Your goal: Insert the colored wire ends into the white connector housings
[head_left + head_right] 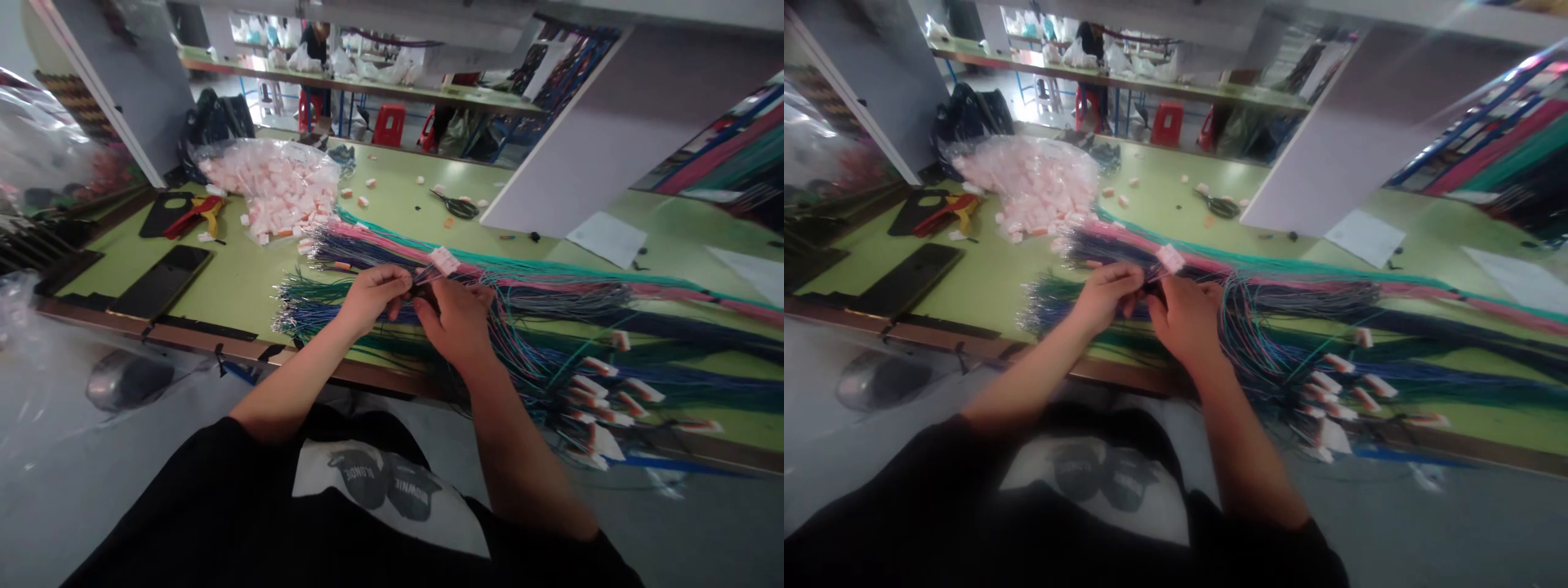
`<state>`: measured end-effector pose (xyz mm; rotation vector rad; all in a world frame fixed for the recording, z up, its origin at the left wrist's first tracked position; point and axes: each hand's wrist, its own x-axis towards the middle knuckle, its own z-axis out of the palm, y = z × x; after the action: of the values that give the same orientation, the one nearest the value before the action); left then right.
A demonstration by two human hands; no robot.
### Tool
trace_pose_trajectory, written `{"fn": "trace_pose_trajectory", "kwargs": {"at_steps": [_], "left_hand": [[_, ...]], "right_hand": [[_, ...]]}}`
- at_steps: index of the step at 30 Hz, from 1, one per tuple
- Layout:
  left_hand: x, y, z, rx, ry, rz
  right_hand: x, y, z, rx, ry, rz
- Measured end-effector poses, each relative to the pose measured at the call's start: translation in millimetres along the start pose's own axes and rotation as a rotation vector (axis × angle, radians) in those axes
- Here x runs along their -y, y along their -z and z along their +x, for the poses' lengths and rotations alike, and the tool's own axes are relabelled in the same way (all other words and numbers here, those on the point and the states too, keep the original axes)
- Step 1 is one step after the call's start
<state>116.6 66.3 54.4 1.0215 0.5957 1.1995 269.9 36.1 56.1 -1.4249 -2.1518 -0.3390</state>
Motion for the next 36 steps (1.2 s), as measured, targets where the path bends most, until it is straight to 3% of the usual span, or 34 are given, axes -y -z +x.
{"fn": "trace_pose_trajectory", "kwargs": {"at_steps": [5,8,14,20,25,27,30,34,36], "left_hand": [[-5,2.6,2,0.122,0.283,-0.067],[-8,5.7,4,0.138,0.444,-0.129],[-10,5.8,7,0.159,0.581,-0.245],[0,-4.9,1,0.163,0.422,-0.255],[4,-5.9,-8,0.170,0.110,-0.055],[0,-2.5,-11,0.193,-0.021,0.072],[-6,2.0,-12,0.206,-0.151,0.261],[-10,-0.8,-10,0.150,-0.143,0.479],[-9,-5.1,-9,0.066,-0.168,0.592]], "right_hand": [[3,0,8,-0.111,-0.023,0.025],[7,0,10,-0.144,-0.016,0.078],[5,-3,16,-0.186,-0.014,0.524],[0,7,19,0.026,-0.193,1.086],[0,12,19,-0.013,-0.403,1.304],[-1,16,18,-0.057,-0.471,1.246],[-2,24,17,-0.074,-0.332,0.935],[0,29,17,-0.064,-0.134,0.392],[1,25,17,-0.055,-0.104,0.279]]}}
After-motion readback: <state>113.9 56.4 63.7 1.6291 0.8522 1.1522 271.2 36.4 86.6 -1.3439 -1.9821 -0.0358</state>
